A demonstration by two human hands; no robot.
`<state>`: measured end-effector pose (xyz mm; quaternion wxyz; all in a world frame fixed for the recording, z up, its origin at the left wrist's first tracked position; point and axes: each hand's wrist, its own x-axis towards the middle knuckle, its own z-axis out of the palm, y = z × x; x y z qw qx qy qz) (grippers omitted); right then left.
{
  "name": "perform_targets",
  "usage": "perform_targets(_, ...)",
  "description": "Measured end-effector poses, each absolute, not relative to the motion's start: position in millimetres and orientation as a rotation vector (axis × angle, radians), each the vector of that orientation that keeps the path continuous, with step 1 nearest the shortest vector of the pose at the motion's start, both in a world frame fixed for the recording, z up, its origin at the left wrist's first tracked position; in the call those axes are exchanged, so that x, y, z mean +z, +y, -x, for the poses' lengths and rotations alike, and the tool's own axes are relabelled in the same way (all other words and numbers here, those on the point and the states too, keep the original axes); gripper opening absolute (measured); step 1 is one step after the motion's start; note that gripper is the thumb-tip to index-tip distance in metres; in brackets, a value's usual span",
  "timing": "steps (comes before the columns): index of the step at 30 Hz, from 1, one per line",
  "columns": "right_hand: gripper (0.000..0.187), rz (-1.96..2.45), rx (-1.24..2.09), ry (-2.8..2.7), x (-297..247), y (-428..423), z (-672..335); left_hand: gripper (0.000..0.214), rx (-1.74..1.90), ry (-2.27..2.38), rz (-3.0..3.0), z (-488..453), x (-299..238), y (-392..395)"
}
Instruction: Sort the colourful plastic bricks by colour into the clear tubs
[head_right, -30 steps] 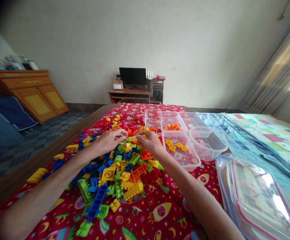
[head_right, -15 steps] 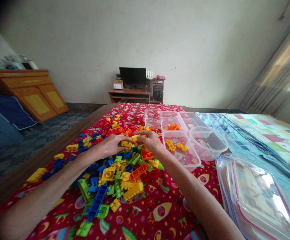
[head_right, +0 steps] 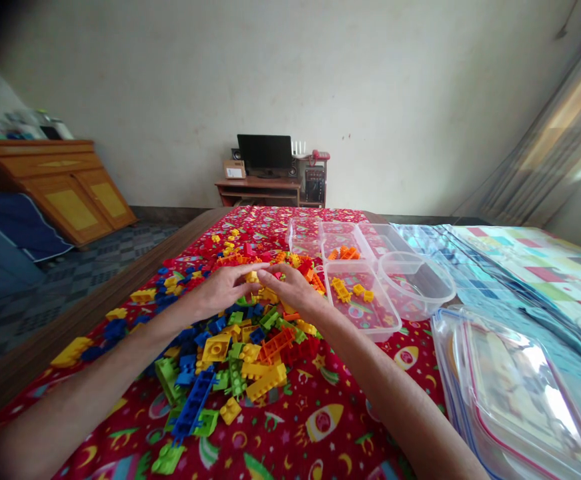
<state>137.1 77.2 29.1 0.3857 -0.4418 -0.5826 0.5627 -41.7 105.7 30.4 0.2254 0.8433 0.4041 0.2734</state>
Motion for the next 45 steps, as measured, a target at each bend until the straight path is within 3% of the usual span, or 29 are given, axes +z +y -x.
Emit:
perform_targets(5, 0.049, 0.988, 1.522, -1.537, 24.5, 74.0, -131.4, 0.054, 0.831, 1.079, -2.518, 30.8, 14.3, 96.7)
perform_targets(11, 0.03, 1.082, 1.305, -1.567, 23.4, 79.8, -136.3, 0.062, 0.713, 1.05, -2.418, 31.0, 18.9, 89.0)
perform_targets(18, 0.022, 1.129, 1.101, -1.626, 29.0, 93.3, -151.5, 0.076, 0.744, 0.809, -1.894, 31.8, 22.4, 94.2)
perform_targets(24, 0.02, 1.186, 1.009, -1.514, 45.9, 102.3, -177.8, 0.066, 0.832, 0.879, -1.909, 49.8, 35.1, 109.9)
perform_targets(28, 0.019, 1.296, 0.917, -1.757, 45.4, 95.8, -177.1, 0.052, 0.854, 1.002, -2.085, 61.1, 42.1, 116.8)
perform_targets(35, 0.019, 1.226, 0.411, -2.177, 47.6, 76.5, -152.4, 0.039, 0.624, 1.32, -2.413, 74.7, 41.3, 124.6)
perform_targets(40, 0.025, 1.473, 0.046, -2.064, 60.3, 90.2, -183.2, 0.035, 0.478, 1.285, -2.578, 76.9, 32.8, 128.1)
perform_targets(45, 0.029, 1.812, -0.039, -2.12, 67.2, 105.0, -234.2, 0.029, 0.42, 1.206, -2.651, 77.2, 27.1, 129.4)
